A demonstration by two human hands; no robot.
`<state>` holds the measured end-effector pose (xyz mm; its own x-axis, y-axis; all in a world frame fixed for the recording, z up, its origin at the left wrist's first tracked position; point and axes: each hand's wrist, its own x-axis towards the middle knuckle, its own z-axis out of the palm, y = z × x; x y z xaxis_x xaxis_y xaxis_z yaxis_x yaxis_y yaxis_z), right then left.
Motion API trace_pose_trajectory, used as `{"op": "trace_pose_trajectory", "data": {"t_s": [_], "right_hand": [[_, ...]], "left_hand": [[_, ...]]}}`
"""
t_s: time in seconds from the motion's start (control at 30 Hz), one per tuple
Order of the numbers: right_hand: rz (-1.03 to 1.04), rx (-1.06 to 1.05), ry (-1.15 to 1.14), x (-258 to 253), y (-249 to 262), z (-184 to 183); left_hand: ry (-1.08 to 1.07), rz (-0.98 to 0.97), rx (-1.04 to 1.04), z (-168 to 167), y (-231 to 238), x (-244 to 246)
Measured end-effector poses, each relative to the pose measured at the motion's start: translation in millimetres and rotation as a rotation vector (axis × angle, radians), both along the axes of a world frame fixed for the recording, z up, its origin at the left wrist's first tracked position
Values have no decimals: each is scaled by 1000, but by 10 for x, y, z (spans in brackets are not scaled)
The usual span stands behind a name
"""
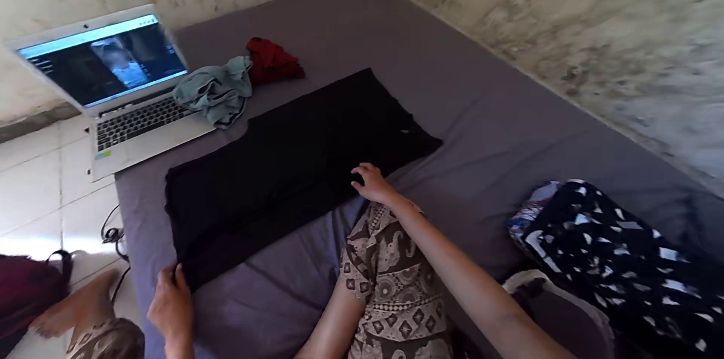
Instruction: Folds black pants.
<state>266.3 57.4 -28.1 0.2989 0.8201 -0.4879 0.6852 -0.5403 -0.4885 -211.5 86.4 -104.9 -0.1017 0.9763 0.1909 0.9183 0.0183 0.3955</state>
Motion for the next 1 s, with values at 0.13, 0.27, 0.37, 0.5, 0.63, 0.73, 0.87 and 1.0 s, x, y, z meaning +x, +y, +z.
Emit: {"op": "trace_pose_trajectory", "data": {"t_s": [0.13, 0.27, 0.37, 0.5, 0.63, 0.73, 0.87, 1.0], "right_hand": [[-53, 119, 85, 396, -53, -21], [-315, 297, -21, 1096, -136, -79], [-492, 314, -156, 1651, -146, -83], [-443, 245, -237, 2051, 59, 23], [-172, 173, -342, 2294, 409, -59], [-39, 52, -366, 2457, 595, -126], [-51, 124, -231, 2485, 704, -52], [-343, 288, 74, 2490, 595, -138]], "left_hand": [[-25, -27, -54, 72, 32, -59], [-201, -33, -190, 224, 80, -144], [-335, -96, -288, 238, 82, -289], [-360, -150, -423, 264, 84, -380], [-249, -165, -518, 288, 146, -355], [-219, -158, -571, 280, 192, -340], [-191, -126, -557, 291, 191, -307], [-184, -106, -557, 338, 183, -226]]}}
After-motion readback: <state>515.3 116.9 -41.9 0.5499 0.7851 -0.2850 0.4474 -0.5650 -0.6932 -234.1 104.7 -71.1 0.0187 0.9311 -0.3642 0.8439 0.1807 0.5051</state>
